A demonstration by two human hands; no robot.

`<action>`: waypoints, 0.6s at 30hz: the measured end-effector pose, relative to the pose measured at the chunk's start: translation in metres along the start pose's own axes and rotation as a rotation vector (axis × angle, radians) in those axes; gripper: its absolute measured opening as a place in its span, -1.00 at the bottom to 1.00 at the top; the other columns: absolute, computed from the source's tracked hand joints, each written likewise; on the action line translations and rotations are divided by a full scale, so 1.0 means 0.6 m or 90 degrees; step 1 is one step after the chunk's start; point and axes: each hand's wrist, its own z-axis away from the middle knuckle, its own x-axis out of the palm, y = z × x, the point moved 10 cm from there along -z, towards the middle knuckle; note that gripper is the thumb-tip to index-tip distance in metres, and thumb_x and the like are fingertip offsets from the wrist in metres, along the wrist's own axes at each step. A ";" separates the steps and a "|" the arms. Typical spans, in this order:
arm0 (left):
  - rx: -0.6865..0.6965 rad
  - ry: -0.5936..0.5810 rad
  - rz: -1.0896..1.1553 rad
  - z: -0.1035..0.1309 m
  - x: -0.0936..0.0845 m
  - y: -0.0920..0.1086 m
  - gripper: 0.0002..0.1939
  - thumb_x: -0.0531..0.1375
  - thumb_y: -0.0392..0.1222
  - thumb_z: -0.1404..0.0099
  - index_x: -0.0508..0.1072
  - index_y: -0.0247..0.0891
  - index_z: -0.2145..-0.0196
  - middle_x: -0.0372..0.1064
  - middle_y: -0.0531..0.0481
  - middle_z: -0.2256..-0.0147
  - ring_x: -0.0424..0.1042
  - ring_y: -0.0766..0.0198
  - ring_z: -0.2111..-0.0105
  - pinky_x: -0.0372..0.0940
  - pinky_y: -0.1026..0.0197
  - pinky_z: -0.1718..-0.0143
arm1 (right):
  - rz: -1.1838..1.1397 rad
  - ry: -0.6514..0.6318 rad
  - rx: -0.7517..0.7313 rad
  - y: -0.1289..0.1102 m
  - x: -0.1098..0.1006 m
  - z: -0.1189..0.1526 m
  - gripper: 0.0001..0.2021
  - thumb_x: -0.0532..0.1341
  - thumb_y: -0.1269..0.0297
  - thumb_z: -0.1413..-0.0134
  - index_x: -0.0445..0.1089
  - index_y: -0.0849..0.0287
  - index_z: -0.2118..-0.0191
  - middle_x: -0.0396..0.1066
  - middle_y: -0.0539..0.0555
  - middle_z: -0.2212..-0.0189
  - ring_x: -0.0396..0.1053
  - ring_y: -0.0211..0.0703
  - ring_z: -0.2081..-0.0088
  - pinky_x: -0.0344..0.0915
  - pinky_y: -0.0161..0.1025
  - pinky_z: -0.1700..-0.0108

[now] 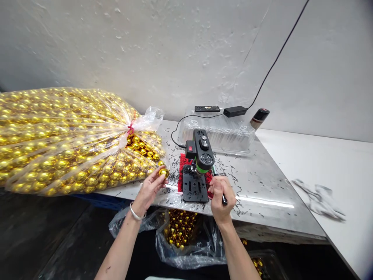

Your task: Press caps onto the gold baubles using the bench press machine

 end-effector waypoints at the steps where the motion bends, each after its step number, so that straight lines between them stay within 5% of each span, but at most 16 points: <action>1: -0.036 -0.015 0.041 0.010 0.012 -0.021 -0.43 0.42 -0.11 -0.03 0.48 -0.24 -0.02 0.50 -0.01 0.25 0.47 0.36 0.40 0.36 0.33 0.38 | 0.000 -0.003 -0.006 -0.002 0.000 -0.001 -0.72 0.02 0.51 -0.24 0.21 0.15 0.50 0.25 -0.02 0.50 0.27 -0.25 0.41 0.19 -0.26 0.38; 6: -0.139 -0.024 0.131 0.030 0.057 -0.094 -0.61 0.40 -0.23 -0.09 0.48 -0.30 0.11 0.54 -0.05 0.32 0.54 0.27 0.34 0.44 0.28 0.27 | 0.009 -0.018 -0.024 -0.009 0.001 -0.005 -0.73 0.02 0.53 -0.23 0.21 0.15 0.48 0.25 -0.02 0.50 0.26 -0.26 0.40 0.19 -0.27 0.37; 11: -0.105 0.004 0.106 0.006 0.078 -0.116 -0.67 0.38 -0.23 -0.09 0.48 -0.28 0.16 0.52 0.00 0.29 0.53 0.31 0.36 0.44 0.29 0.25 | 0.018 -0.028 -0.018 -0.008 0.002 -0.005 -0.74 0.01 0.52 -0.24 0.20 0.14 0.47 0.25 -0.01 0.49 0.27 -0.26 0.40 0.20 -0.26 0.36; 14: -0.053 -0.042 -0.067 -0.013 0.102 -0.119 -0.61 0.34 -0.20 -0.12 0.49 -0.29 0.07 0.53 -0.04 0.25 0.51 0.30 0.36 0.42 0.25 0.25 | 0.017 -0.033 -0.017 -0.008 0.002 -0.005 -0.73 0.00 0.52 -0.24 0.19 0.14 0.48 0.25 0.00 0.49 0.27 -0.26 0.40 0.20 -0.26 0.36; 18: 0.124 -0.079 -0.409 -0.025 0.132 -0.097 -0.61 0.28 -0.18 -0.16 0.50 -0.27 0.03 0.54 -0.11 0.18 0.49 0.17 0.26 0.39 0.09 0.11 | 0.020 -0.049 -0.016 -0.010 0.004 -0.007 -0.73 0.00 0.51 -0.24 0.19 0.14 0.48 0.27 0.01 0.47 0.28 -0.26 0.41 0.20 -0.27 0.39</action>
